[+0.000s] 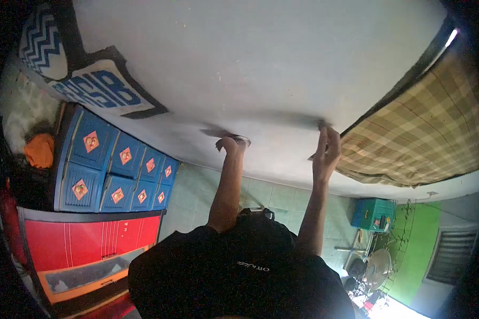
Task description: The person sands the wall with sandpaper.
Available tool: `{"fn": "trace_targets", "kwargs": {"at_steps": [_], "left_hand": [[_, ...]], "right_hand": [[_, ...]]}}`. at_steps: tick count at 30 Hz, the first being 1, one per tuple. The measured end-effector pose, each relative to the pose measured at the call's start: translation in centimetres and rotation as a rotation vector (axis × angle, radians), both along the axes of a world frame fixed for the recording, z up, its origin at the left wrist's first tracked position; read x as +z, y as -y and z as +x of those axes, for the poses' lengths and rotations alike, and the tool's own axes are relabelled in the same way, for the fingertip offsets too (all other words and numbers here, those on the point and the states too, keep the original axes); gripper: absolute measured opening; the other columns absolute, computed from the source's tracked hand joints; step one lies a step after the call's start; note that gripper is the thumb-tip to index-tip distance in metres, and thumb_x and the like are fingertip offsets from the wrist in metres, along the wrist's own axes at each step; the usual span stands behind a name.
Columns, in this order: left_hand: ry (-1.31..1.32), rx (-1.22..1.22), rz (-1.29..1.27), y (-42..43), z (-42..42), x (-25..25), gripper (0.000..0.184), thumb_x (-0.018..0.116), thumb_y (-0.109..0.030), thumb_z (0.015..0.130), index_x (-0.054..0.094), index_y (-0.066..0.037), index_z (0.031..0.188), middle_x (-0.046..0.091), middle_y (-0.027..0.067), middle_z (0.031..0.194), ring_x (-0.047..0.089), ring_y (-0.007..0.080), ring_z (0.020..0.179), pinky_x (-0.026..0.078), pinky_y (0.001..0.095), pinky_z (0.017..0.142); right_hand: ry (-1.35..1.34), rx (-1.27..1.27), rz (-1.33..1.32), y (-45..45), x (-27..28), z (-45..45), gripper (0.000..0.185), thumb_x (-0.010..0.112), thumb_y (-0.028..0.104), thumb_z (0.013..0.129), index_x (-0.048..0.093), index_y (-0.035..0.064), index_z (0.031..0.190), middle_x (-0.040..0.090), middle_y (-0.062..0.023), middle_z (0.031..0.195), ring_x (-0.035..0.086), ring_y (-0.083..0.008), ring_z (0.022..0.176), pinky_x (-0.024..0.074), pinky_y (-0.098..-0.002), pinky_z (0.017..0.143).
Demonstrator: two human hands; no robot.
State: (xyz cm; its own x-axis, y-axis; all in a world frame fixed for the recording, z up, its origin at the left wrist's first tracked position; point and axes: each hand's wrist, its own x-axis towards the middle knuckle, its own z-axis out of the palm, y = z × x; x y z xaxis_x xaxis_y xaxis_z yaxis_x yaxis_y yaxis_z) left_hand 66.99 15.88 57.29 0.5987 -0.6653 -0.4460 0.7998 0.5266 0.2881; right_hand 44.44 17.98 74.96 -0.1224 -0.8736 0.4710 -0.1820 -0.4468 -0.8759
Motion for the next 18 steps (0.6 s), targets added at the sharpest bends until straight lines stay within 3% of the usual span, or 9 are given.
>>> {"fn": "trace_targets", "kwargs": {"at_steps": [2,4,6,7,8,11,14,16,18], "left_hand": [[-0.060,-0.030,-0.072,-0.2,1.3,-0.4,0.050,0.041,-0.047,0.094,0.043,-0.015,0.132,0.048,0.0014,0.133,0.044,0.0161,0.121,0.031,0.0354,0.103],[0.021,-0.187,0.157,-2.5,-3.0,5.4,0.046,0.042,-0.042,0.094,0.042,-0.016,0.131,0.048,0.0004,0.133,0.043,0.0160,0.123,0.030,0.0329,0.105],[0.017,0.046,0.173,-0.9,-3.5,6.4,0.048,0.032,-0.037,0.101,0.031,-0.012,0.142,0.040,0.0058,0.139,0.038,0.0195,0.127,0.029,0.0351,0.108],[0.067,0.235,0.134,1.8,-2.0,1.7,0.048,0.033,-0.039,0.101,0.033,-0.011,0.140,0.041,0.0049,0.138,0.038,0.0187,0.127,0.028,0.0346,0.108],[0.062,0.262,0.135,1.3,-1.6,1.3,0.048,0.033,-0.039,0.101,0.033,-0.011,0.140,0.041,0.0049,0.138,0.038,0.0187,0.127,0.028,0.0346,0.108],[0.044,0.206,0.037,-0.8,-1.9,1.8,0.045,0.033,-0.038,0.101,0.036,-0.012,0.138,0.043,0.0061,0.136,0.040,0.0194,0.126,0.029,0.0354,0.109],[0.034,0.128,-0.056,-1.8,-1.4,2.9,0.042,0.032,-0.036,0.101,0.039,-0.013,0.136,0.045,0.0072,0.135,0.043,0.0202,0.124,0.029,0.0362,0.109],[-0.023,0.260,0.204,0.6,-1.7,2.8,0.062,0.045,-0.055,0.091,0.039,-0.012,0.136,0.046,0.0091,0.134,0.043,0.0215,0.125,0.029,0.0374,0.109],[1.291,0.522,0.274,6.9,3.1,-25.0,0.068,0.048,-0.061,0.086,0.041,-0.013,0.134,0.048,0.0064,0.133,0.043,0.0202,0.125,0.029,0.0375,0.108]], "right_hand": [[-0.022,-0.009,0.007,-0.1,0.9,0.3,0.029,0.052,0.020,0.097,0.061,-0.0015,0.114,0.067,-0.0120,0.101,0.062,-0.0177,0.093,0.0474,-0.0306,0.085],[-0.091,-0.022,0.122,-0.6,2.3,0.6,0.035,0.051,0.030,0.098,0.063,-0.0017,0.107,0.066,-0.0082,0.088,0.058,-0.0149,0.078,0.0467,-0.0291,0.071],[-0.112,-0.016,0.027,-0.4,3.6,1.6,0.035,0.051,0.031,0.098,0.064,-0.0014,0.104,0.066,-0.0082,0.086,0.055,-0.0141,0.073,0.0448,-0.0286,0.067],[-0.098,-0.001,0.010,-0.3,4.1,2.2,0.034,0.050,0.029,0.098,0.063,-0.0024,0.102,0.066,-0.0091,0.087,0.057,-0.0144,0.077,0.0450,-0.0278,0.068],[-0.102,0.026,0.008,-0.3,4.4,2.7,0.034,0.050,0.029,0.098,0.063,-0.0024,0.102,0.066,-0.0091,0.087,0.057,-0.0144,0.077,0.0450,-0.0278,0.068],[-0.198,0.053,-0.174,0.0,4.1,3.6,0.031,0.048,0.022,0.098,0.063,-0.0050,0.099,0.064,-0.0110,0.085,0.061,-0.0166,0.083,0.0472,-0.0302,0.070],[-0.101,-0.187,-0.483,-0.1,2.3,5.1,0.033,0.043,0.019,0.099,0.062,-0.0070,0.092,0.062,-0.0123,0.081,0.058,-0.0216,0.073,0.0464,-0.0328,0.065],[-0.053,-0.222,-0.552,0.5,2.5,7.0,0.032,0.041,0.016,0.098,0.061,-0.0070,0.088,0.061,-0.0135,0.078,0.058,-0.0239,0.073,0.0464,-0.0337,0.064],[-0.158,-0.310,-0.883,1.4,3.3,9.1,0.030,0.040,0.013,0.098,0.059,-0.0062,0.087,0.061,-0.0139,0.080,0.058,-0.0251,0.075,0.0467,-0.0340,0.066]]}}
